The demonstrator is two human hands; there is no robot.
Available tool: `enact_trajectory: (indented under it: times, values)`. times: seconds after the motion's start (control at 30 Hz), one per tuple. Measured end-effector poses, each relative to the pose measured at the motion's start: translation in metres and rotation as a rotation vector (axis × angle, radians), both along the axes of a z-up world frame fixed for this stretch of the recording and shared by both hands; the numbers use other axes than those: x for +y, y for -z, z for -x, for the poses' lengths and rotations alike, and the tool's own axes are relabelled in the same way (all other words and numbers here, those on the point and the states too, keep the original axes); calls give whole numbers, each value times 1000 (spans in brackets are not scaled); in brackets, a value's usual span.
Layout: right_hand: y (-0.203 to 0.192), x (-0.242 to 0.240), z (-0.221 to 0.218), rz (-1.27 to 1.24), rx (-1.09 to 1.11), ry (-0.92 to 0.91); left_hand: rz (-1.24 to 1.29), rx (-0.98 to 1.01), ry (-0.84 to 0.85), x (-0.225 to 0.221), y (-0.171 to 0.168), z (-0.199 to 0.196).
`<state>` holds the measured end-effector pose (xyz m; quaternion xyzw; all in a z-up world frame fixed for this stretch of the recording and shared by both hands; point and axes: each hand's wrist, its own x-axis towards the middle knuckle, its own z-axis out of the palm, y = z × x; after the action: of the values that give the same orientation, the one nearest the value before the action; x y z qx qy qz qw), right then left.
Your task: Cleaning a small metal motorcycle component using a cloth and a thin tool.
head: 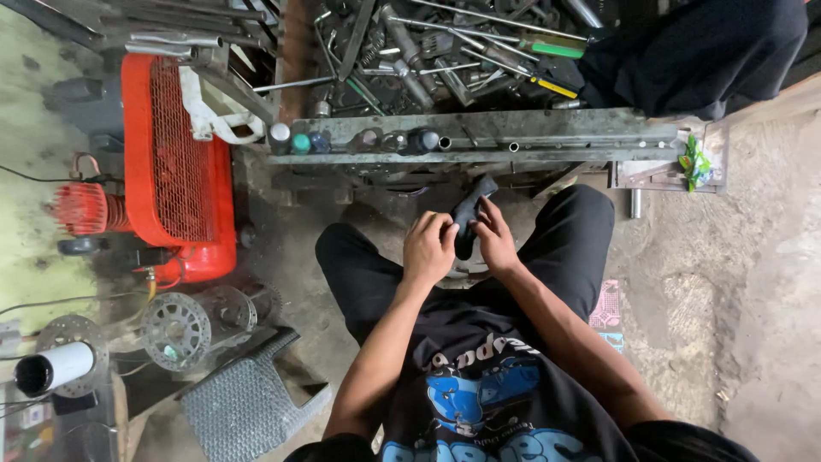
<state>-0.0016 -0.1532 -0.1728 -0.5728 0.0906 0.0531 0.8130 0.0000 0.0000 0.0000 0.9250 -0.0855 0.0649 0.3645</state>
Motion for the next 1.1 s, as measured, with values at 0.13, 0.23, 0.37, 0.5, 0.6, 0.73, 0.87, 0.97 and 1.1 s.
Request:
enact_trajectory:
  times: [0.13, 0.23, 0.37, 0.5, 0.6, 0.73, 0.87, 0.97, 1.1]
  values:
    - [-33, 14, 2, 609, 190, 257, -44, -156, 114, -8, 12, 3]
    - [-24, 16, 5, -165, 844, 117, -136, -9, 176, -15, 30, 7]
    - [-8, 11, 8, -911, 641, -175, -161, 83, 211, -28, 13, 15]
    - [60, 1, 8, -1081, 420, -270, -164, 146, 283, -32, 16, 20]
    - [81, -4, 9, -496, 325, -30, -134, 103, 320, -37, 2, 17]
    - [-59, 39, -21, -1141, -265, 407, -118, -34, 393, -53, -75, -4]
    - [-142, 34, -29, -1446, -389, 526, -86, -109, 537, -74, -141, -49]
    - [-79, 0, -28, -1052, 362, -99, -180, -194, 592, -99, -160, -106]
    - [-64, -8, -36, -872, 532, -318, -425, -181, 647, -143, -157, -187]
